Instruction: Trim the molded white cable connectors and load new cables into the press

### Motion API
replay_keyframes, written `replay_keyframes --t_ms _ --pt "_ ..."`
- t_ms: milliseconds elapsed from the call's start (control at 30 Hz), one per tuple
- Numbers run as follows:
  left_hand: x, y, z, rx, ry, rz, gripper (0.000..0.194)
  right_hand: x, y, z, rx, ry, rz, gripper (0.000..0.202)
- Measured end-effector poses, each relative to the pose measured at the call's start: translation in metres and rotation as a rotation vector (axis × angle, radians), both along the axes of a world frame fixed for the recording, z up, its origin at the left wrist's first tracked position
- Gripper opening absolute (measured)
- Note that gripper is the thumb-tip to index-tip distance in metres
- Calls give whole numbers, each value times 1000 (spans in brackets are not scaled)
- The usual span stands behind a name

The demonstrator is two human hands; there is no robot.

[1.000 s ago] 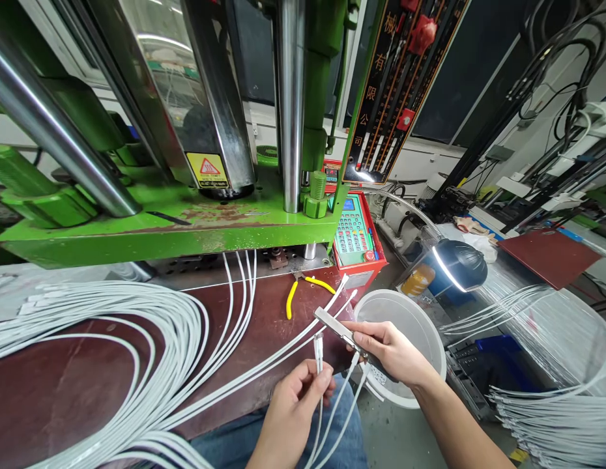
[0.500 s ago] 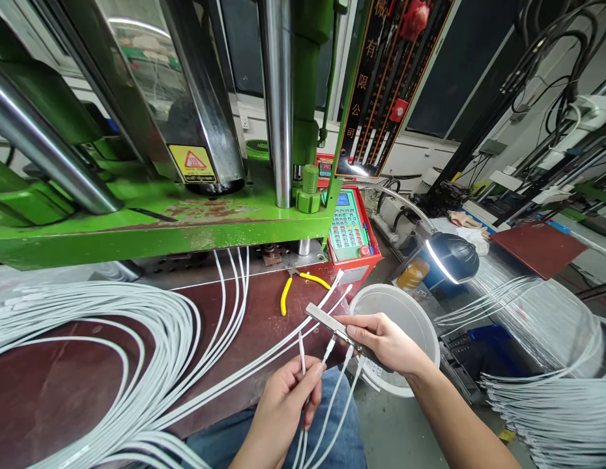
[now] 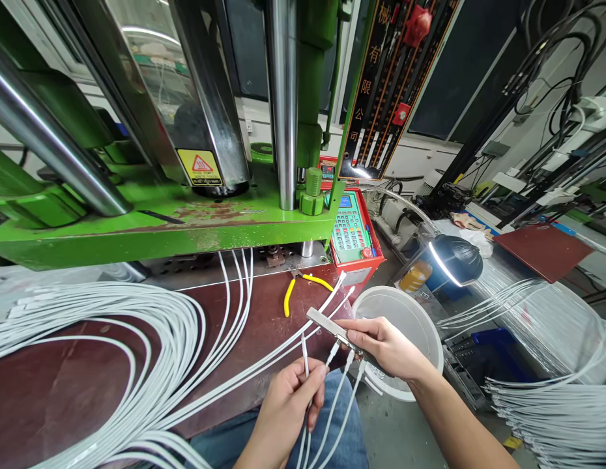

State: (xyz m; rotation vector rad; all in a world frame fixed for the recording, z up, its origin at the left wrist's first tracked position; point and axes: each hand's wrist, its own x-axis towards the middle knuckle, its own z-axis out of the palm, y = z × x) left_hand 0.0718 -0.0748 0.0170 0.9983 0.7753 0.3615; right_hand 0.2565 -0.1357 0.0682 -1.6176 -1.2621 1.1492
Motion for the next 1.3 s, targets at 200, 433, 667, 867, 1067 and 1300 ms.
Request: replay_keyframes --t_ms 200,433,667,867,1067,1300 --pt "0 -3 4 -6 8 40 37 -2 -1 0 -9 -1 0 42" --pt "0 -4 5 -24 -6 17 33 -3 0 -1 -7 43 -6 40" --pt "2 -5 4 20 27 25 34 -3 -2 -3 -15 72 -5 43" --pt "4 -4 2 26 25 23 34 -5 -1 -2 16 -27 7 40" --pt "5 0 4 35 -4 -48 34 0 -4 0 11 -32 12 41" --pt "-4 8 0 222 65 -8 36 9 -6 0 0 58 -22 47"
